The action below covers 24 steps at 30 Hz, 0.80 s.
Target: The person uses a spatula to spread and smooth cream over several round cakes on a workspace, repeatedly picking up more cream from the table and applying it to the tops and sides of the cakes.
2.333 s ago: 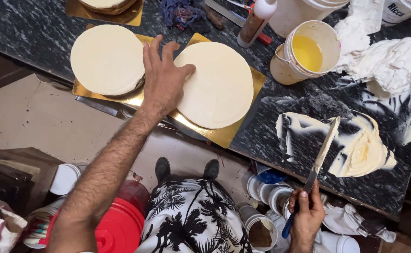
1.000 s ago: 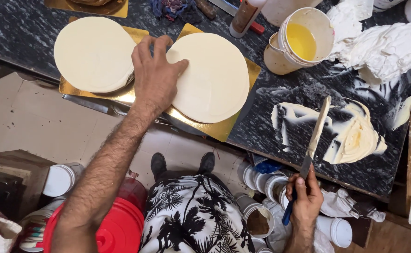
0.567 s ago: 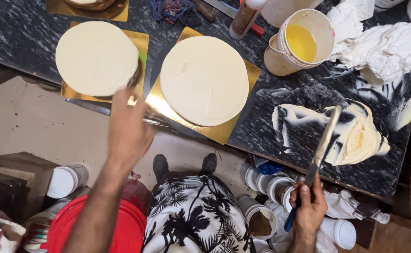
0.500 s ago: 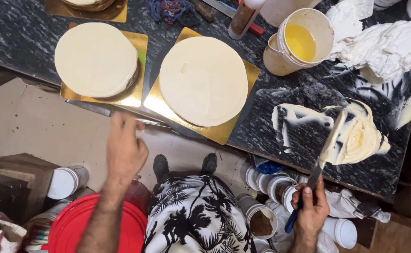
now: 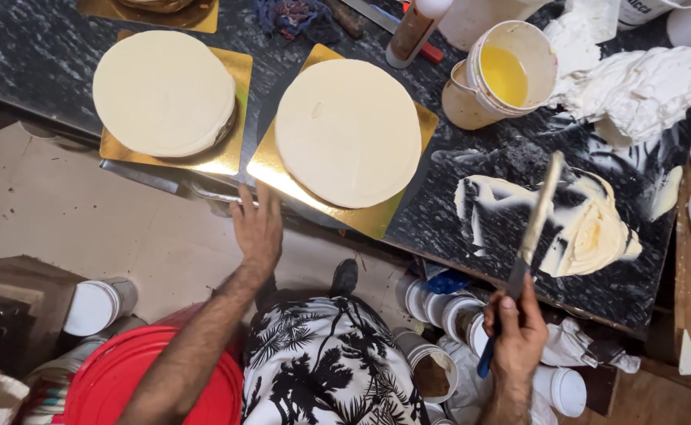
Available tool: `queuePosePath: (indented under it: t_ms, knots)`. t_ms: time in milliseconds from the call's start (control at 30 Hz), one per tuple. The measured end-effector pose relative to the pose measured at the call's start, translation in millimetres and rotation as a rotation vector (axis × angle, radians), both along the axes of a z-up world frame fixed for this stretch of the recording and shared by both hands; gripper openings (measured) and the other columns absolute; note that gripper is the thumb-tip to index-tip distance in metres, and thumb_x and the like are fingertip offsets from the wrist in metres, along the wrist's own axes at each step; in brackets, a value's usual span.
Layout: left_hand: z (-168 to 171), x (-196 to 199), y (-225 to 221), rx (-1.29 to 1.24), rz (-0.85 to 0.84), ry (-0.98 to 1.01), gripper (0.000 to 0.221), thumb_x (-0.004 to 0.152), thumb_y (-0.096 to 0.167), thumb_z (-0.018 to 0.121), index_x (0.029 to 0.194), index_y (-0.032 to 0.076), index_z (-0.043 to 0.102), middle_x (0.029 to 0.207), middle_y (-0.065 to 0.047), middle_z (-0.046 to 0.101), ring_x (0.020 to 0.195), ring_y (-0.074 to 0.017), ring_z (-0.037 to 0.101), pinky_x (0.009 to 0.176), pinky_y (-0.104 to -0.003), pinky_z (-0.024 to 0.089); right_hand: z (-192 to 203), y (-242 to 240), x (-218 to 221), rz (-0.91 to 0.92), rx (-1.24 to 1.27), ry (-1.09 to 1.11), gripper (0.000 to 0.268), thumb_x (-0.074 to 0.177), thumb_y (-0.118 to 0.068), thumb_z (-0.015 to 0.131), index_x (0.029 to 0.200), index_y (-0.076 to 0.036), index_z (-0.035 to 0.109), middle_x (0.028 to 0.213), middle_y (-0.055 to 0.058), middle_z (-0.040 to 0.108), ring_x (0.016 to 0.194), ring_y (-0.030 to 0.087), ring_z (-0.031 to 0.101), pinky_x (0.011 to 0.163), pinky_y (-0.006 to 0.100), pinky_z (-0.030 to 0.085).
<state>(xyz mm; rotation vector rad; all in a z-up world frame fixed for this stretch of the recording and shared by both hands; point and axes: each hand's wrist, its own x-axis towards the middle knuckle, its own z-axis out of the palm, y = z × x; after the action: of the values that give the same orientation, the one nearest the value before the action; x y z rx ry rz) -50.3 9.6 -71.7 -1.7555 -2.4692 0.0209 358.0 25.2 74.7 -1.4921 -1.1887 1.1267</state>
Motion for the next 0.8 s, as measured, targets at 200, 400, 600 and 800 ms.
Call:
queuePosePath:
  t_ms: [200, 400, 600, 800]
  knots:
    - [60.2, 7.8, -14.7, -0.017, 0.268, -1.143, 0.078, 0.081, -0.003, 0.066, 0.151, 0.006, 0.031, 0.153, -0.026, 0.031, 0.138, -0.0416, 0.038, 0.113, -0.053, 0.04, 21.0, 13.3, -46.0, 0.227, -0.047, -0.258, 0.055, 0.099, -0.01, 0.058, 0.153, -0.012, 0.049, 0.1, 0.002, 0.068, 0.062, 0.01, 0.051, 0.053, 0.025, 0.047]
    - [58.4, 42.5, -5.7, 0.515, 0.357, -2.509, 0.084, 0.075, -0.023, 0.042, 0.153, -0.002, 0.02, 0.149, -0.033, 0.045, 0.141, -0.0422, 0.046, 0.12, -0.048, 0.041, 40.2, 39.5, -104.9, 0.362, 0.12, -0.726, 0.048, 0.101, -0.017, 0.062, 0.148, -0.021, 0.057, 0.085, 0.007, 0.06, 0.069, 0.015, 0.055, 0.064, 0.033, 0.051]
    - [58.5, 31.7, -24.5, 0.465, 0.328, -2.591, 0.071, 0.078, -0.022, 0.04, 0.147, -0.009, 0.029, 0.149, -0.031, 0.047, 0.137, -0.0403, 0.051, 0.119, -0.049, 0.043, 46.3, 62.1, -119.3, 0.424, 0.216, -0.852, 0.046, 0.101, -0.014, 0.062, 0.147, -0.02, 0.06, 0.082, 0.01, 0.053, 0.071, 0.02, 0.055, 0.069, 0.039, 0.051]
    - [62.9, -4.4, -18.9, 0.594, 0.337, -2.527, 0.077, 0.079, -0.02, 0.04, 0.154, -0.005, 0.031, 0.148, -0.029, 0.049, 0.134, -0.0365, 0.055, 0.118, -0.044, 0.044, 43.6, 55.9, -139.4, 0.554, 0.143, -0.953, 0.049, 0.101, -0.018, 0.06, 0.149, -0.023, 0.055, 0.083, 0.008, 0.052, 0.069, 0.018, 0.053, 0.06, 0.034, 0.053]
